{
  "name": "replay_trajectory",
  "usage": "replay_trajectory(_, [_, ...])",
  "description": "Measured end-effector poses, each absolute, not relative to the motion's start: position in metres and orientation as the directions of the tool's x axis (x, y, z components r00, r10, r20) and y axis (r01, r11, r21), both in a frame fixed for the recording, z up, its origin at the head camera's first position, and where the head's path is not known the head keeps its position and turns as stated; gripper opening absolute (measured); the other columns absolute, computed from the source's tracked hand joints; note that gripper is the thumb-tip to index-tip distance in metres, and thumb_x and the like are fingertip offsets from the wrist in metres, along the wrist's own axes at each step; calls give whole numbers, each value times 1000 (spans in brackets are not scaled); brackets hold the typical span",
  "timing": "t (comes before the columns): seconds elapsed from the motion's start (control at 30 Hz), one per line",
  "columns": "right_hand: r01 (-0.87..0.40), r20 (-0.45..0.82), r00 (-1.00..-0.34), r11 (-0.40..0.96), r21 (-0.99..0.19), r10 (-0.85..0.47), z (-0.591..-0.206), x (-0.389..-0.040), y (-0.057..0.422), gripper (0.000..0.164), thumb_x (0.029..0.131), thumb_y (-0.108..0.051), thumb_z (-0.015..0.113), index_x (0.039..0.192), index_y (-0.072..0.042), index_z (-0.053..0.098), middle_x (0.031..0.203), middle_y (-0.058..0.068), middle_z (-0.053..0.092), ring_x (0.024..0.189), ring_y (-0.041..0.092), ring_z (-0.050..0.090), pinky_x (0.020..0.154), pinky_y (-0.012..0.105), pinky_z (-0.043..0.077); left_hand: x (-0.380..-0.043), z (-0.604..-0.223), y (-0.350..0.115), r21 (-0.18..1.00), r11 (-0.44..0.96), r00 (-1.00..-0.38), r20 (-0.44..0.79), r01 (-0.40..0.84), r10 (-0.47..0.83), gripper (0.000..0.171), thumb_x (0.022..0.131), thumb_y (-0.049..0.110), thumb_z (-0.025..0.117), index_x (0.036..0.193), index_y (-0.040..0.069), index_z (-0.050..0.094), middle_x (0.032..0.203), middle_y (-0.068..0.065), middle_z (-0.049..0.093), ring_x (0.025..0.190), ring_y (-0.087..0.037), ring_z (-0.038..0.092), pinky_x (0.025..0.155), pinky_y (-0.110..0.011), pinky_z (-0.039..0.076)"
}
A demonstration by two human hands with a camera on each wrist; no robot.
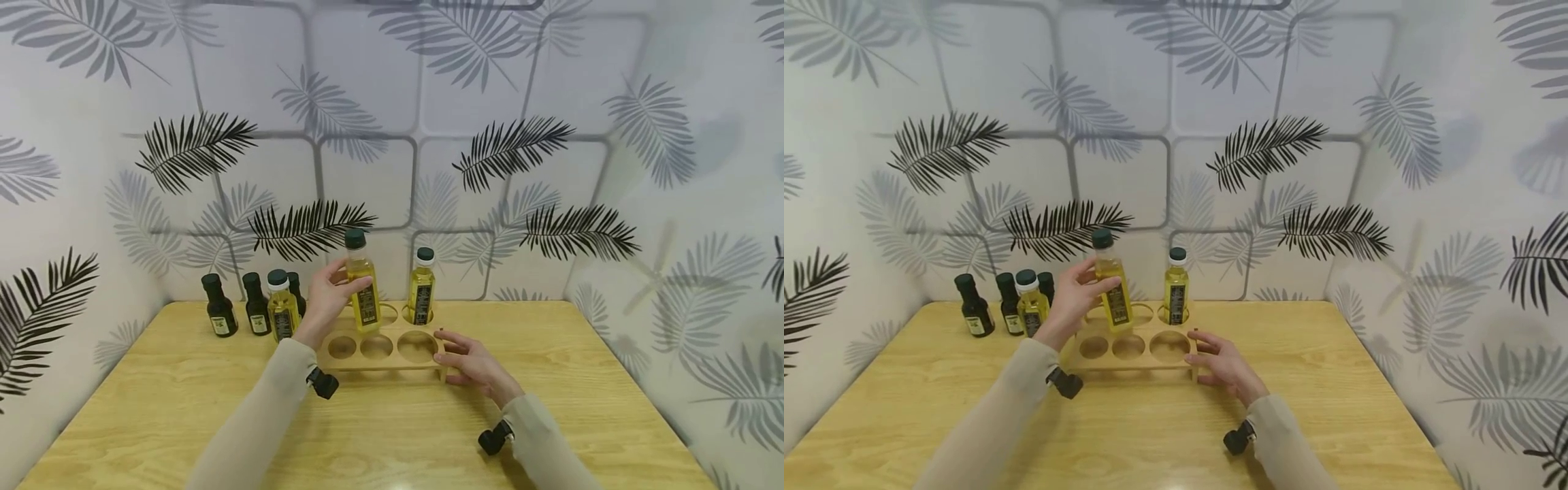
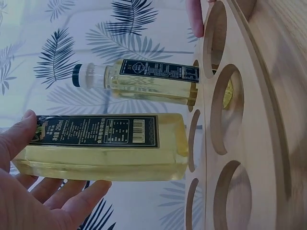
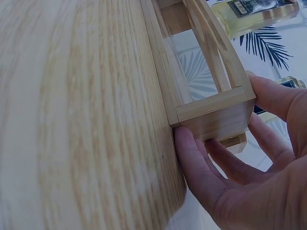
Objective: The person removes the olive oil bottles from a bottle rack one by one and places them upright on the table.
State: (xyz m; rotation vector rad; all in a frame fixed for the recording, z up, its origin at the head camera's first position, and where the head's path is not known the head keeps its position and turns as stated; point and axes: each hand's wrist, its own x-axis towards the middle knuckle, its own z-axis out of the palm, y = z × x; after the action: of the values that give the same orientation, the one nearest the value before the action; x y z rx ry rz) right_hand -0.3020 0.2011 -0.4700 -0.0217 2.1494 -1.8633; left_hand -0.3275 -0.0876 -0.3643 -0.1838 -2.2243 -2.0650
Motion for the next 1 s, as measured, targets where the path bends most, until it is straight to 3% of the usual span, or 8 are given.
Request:
replay_trajectory(0.33, [177,-208,-956,160,-971,-206,-474,-299,200,57,90,-19,72,144,-21,52,157,23,29,136,40,44,84,43,58,-311,-362,-106,974,109,-980,195,197,27,56,86,29,78,138,23,57,128,-10,63,119,-28,58,100,-50,48])
replay_trajectory(0.73, [176,-208,-957,163,-971,-204,-471,-298,203,57,91,-19,72,144,-21,51,157,23,28,136,40,43,85,43,58,-297,-353,-126,973,99,-978,207,209,23,65,82,35,80,141,25,54,127,-9,63,115,-27,61,94,-47,52])
replay_trajectory(1.0, [177,-208,-956,158,-971,-206,-469,-302,201,58,91,-20,72,145,-21,51,158,22,28,136,39,44,84,41,58,-293,-350,-141,972,122,-979,198,203,48,79,83,39,79,150,19,42,134,-12,58,122,-30,57,102,-52,47])
